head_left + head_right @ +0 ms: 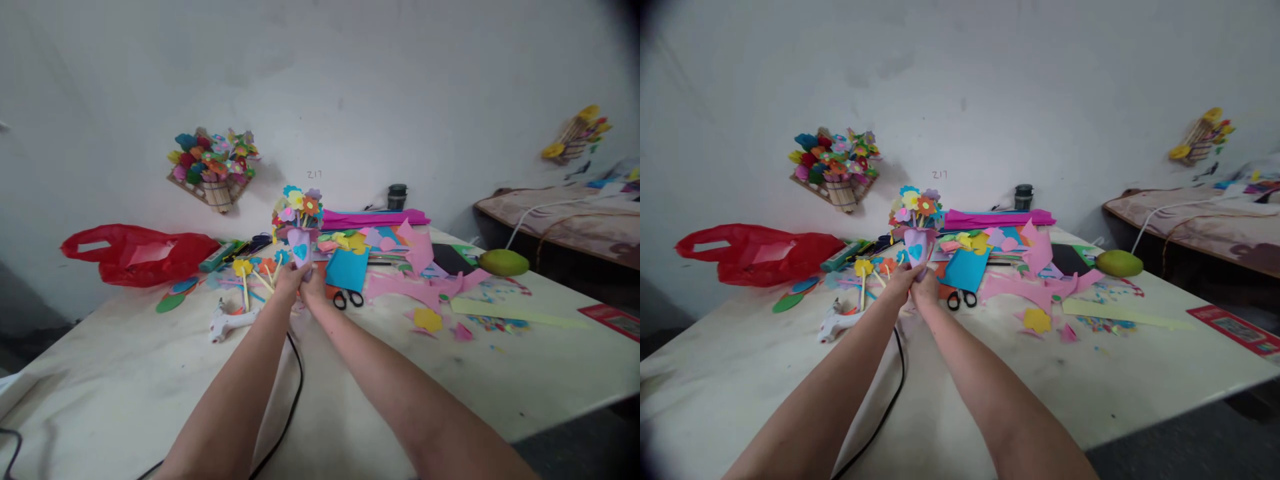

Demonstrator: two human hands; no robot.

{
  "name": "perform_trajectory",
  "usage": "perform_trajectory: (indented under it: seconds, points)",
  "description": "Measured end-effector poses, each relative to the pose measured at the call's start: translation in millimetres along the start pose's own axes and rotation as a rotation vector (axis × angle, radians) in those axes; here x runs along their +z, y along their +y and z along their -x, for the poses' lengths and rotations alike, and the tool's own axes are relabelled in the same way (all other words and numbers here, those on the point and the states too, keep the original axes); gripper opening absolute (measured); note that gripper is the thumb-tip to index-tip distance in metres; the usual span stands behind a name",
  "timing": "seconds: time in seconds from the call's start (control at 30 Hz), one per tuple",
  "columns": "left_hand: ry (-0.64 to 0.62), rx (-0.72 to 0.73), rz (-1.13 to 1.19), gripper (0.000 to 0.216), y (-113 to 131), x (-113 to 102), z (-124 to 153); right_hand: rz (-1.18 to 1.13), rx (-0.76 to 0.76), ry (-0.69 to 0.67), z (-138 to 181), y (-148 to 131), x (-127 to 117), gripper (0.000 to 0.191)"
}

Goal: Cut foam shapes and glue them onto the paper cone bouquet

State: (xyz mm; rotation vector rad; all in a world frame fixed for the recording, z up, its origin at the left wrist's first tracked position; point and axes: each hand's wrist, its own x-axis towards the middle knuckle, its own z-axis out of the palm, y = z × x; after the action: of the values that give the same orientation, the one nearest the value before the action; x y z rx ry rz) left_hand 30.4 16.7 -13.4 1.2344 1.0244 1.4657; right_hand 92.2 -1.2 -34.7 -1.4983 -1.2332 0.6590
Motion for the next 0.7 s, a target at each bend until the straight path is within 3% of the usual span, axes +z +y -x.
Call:
perform_trajectory:
  seconds: [0.1,0.2,0.3,0.37,0.53,0.7]
  points:
    - [0.024,-0.059,0.081,0.049,8.8,1.0,-3.5,-0.071,-0.064,-0.057,0.4,-4.1,-5.4,0.027]
    - [0.036,-0.063,0.167,0.051,16.8,-4.7,-8.9,-0.231,-0.15,-0.264,2.0,-7.3,-15.0,0.026]
    - [0.11,-0.042,0.204,0.049,23.2,-16.7,-16.5,-0.393,-0.109,-0.459,-0.5,-6.2,-20.3,0.017]
    - [0.158,-0.015,0.226,0.047,27.4,-26.5,-21.5,-0.417,-0.049,-0.466,-6.8,-3.7,-17.3,0.015]
    - [0.285,0.048,0.202,0.038,41.5,-48.7,-26.6,-0.059,-0.011,-0.292,-27.7,-4.0,7.2,0.012]
    - [0.379,0.096,0.218,0.031,54.7,-62.3,-22.1,0.361,-0.07,-0.297,-29.8,-23.9,31.4,0.006]
